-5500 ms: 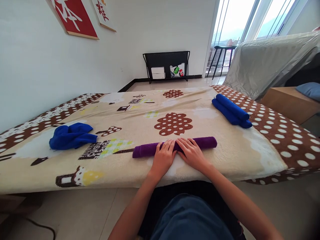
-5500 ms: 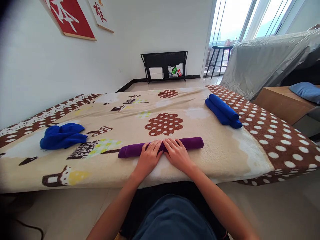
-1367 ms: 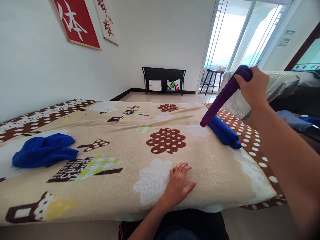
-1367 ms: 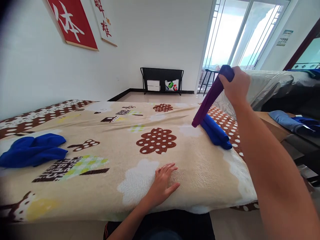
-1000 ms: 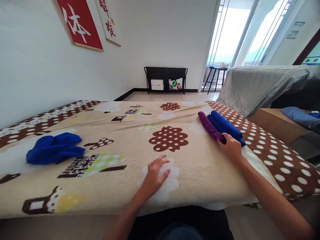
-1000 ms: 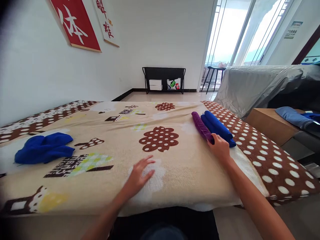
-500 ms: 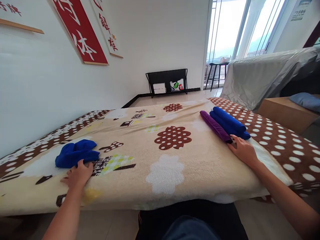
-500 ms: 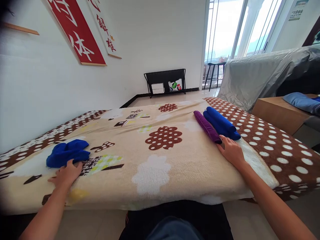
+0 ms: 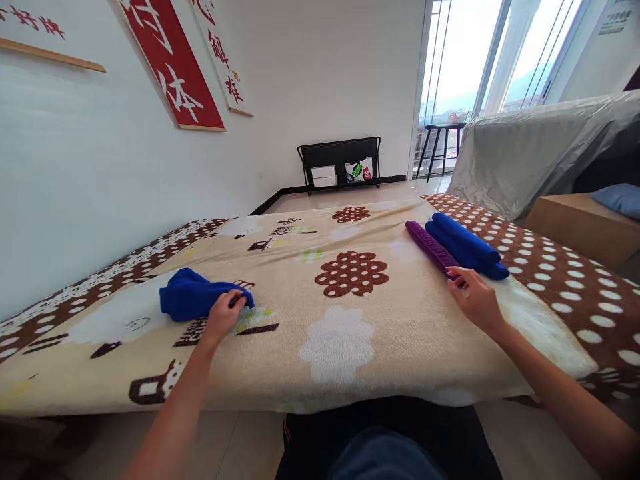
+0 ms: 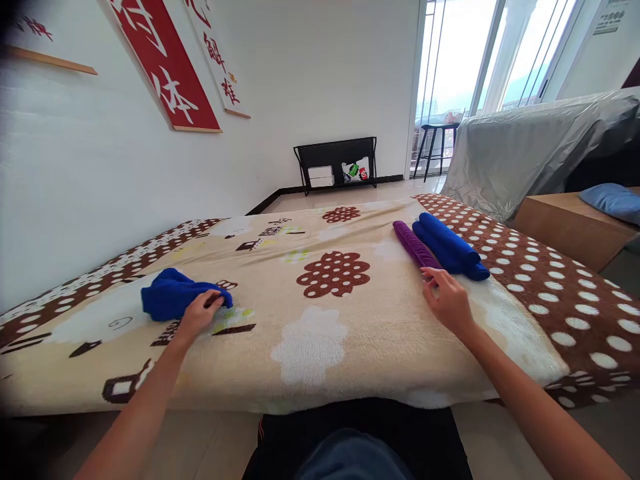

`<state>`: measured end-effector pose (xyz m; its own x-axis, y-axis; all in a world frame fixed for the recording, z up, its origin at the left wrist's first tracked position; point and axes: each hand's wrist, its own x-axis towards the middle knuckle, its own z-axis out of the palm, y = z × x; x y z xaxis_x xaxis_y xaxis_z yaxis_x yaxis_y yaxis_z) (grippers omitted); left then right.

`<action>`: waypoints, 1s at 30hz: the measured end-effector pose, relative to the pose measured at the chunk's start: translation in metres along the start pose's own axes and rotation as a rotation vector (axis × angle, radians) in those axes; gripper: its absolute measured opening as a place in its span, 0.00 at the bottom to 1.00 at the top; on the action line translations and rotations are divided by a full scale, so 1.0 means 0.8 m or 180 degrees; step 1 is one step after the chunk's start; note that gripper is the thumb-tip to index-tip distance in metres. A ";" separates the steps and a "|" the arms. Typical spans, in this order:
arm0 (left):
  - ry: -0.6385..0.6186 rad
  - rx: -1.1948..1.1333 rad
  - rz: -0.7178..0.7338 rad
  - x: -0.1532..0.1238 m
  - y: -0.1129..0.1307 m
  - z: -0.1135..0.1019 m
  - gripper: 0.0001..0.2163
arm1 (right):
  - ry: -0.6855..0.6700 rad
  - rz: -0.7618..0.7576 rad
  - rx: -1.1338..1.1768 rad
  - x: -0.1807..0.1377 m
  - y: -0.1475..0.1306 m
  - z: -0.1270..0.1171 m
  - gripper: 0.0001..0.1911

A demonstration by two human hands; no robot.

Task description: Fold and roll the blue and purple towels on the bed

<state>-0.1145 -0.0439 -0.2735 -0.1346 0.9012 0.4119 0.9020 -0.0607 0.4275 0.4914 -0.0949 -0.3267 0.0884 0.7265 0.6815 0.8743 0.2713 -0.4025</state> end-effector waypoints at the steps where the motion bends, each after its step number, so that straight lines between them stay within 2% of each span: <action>1: -0.0128 -0.0224 0.0141 -0.007 0.027 0.013 0.13 | -0.0160 -0.0145 0.0262 0.004 -0.027 0.000 0.14; 4: -0.0646 -0.0994 0.0731 -0.048 0.123 0.033 0.18 | -0.1125 -0.0619 0.1050 0.012 -0.115 0.000 0.12; 6: -0.1076 -0.1608 0.1274 -0.082 0.187 0.026 0.16 | -0.1740 -0.0901 0.1349 0.010 -0.168 -0.001 0.12; 8: -0.1552 -0.1987 0.1724 -0.112 0.238 0.010 0.11 | -0.2098 -0.1194 0.1497 0.004 -0.208 -0.003 0.13; 10: -0.1801 -0.2060 0.1883 -0.133 0.269 -0.009 0.09 | -0.2186 -0.1399 0.1602 -0.005 -0.230 -0.005 0.13; 12: -0.1861 -0.2063 0.1886 -0.146 0.281 -0.023 0.08 | -0.2094 -0.1469 0.1685 -0.011 -0.240 -0.009 0.12; 15: -0.1798 -0.2030 0.1867 -0.155 0.279 -0.033 0.07 | -0.1982 -0.1445 0.1630 -0.016 -0.241 -0.016 0.12; 17: -0.1712 -0.1968 0.1870 -0.159 0.276 -0.033 0.12 | -0.1973 -0.1387 0.1482 -0.019 -0.241 -0.018 0.13; 20: -0.1482 -0.1995 0.1916 -0.162 0.277 -0.027 0.15 | -0.1826 -0.1305 0.1333 -0.023 -0.245 -0.018 0.13; 25: -0.0861 -0.2078 0.2058 -0.165 0.282 -0.009 0.14 | -0.1277 -0.1417 0.1374 -0.029 -0.258 -0.009 0.03; 30: -0.0617 -0.1857 0.2327 -0.169 0.277 0.003 0.21 | -0.1138 -0.1423 0.1515 -0.029 -0.267 -0.007 0.05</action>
<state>0.1046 -0.1782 -0.2365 0.4988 0.6077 0.6180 0.3820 -0.7942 0.4726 0.3057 -0.1735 -0.2534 -0.4589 0.6218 0.6347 0.4819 0.7743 -0.4101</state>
